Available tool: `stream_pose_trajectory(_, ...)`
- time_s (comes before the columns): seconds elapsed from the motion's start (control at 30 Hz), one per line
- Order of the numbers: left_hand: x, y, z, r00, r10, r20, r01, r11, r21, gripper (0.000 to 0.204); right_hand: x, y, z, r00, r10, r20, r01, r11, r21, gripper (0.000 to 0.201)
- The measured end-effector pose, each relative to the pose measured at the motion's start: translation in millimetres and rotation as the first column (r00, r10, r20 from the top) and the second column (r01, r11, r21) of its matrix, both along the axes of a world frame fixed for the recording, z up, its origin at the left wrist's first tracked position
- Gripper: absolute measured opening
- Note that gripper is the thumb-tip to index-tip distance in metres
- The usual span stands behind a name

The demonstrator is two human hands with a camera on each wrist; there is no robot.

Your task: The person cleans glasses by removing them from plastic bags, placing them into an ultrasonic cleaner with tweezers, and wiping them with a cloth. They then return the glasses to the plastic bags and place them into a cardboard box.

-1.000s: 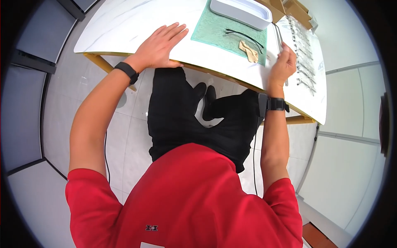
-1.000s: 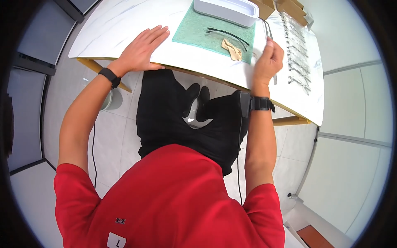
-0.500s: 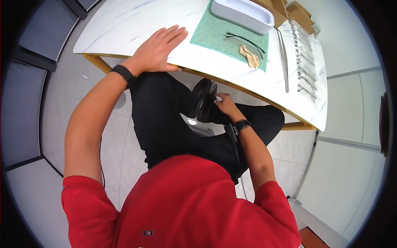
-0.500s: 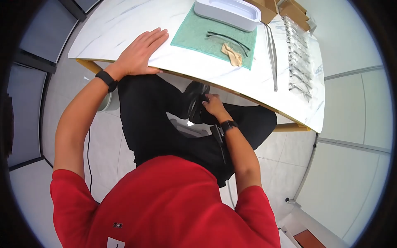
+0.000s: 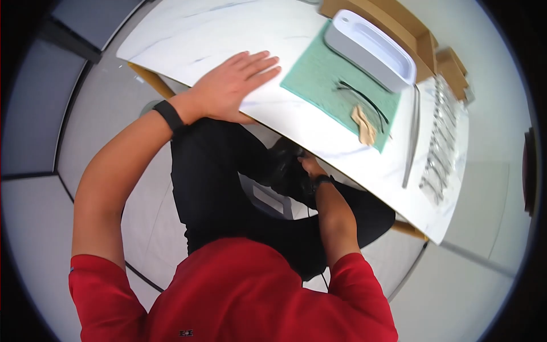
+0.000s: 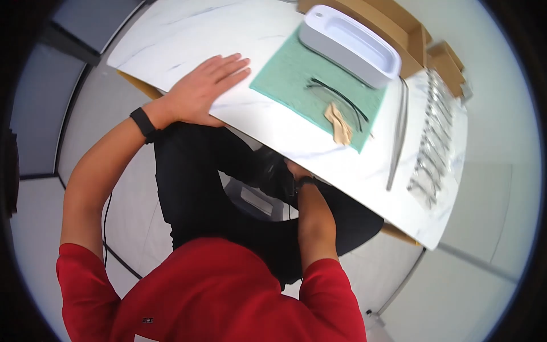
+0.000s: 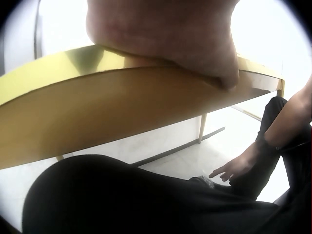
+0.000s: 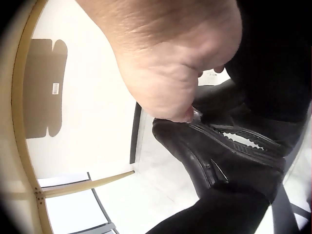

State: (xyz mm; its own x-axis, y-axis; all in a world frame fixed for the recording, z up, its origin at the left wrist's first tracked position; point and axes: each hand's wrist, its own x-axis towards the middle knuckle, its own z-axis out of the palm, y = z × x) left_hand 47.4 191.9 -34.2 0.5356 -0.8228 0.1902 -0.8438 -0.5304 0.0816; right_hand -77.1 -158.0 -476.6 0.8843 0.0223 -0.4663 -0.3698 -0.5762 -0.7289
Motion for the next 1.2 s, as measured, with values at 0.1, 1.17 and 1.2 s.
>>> stream_pose_trajectory(0.1,-3,-4,0,1.0,0.012,-0.017,-0.012,1.0,0.013,0.107,7,9,-47,0.987,0.129,0.097,-0.121,0.989,-0.08,0.052)
stream_pose_trajectory(1.17,-2,-18,13,0.999,-0.006,-0.041,0.007,1.0,0.026,0.105,-73,27,316,0.926,-0.263,-0.27,0.369,0.492,0.789,0.025)
stream_pose_trajectory(1.2,-8,-15,13,0.998,-0.047,-0.03,0.047,0.999,-0.004,0.104,-82,24,320,0.89,-0.297,-0.347,0.447,0.411,0.794,0.026)
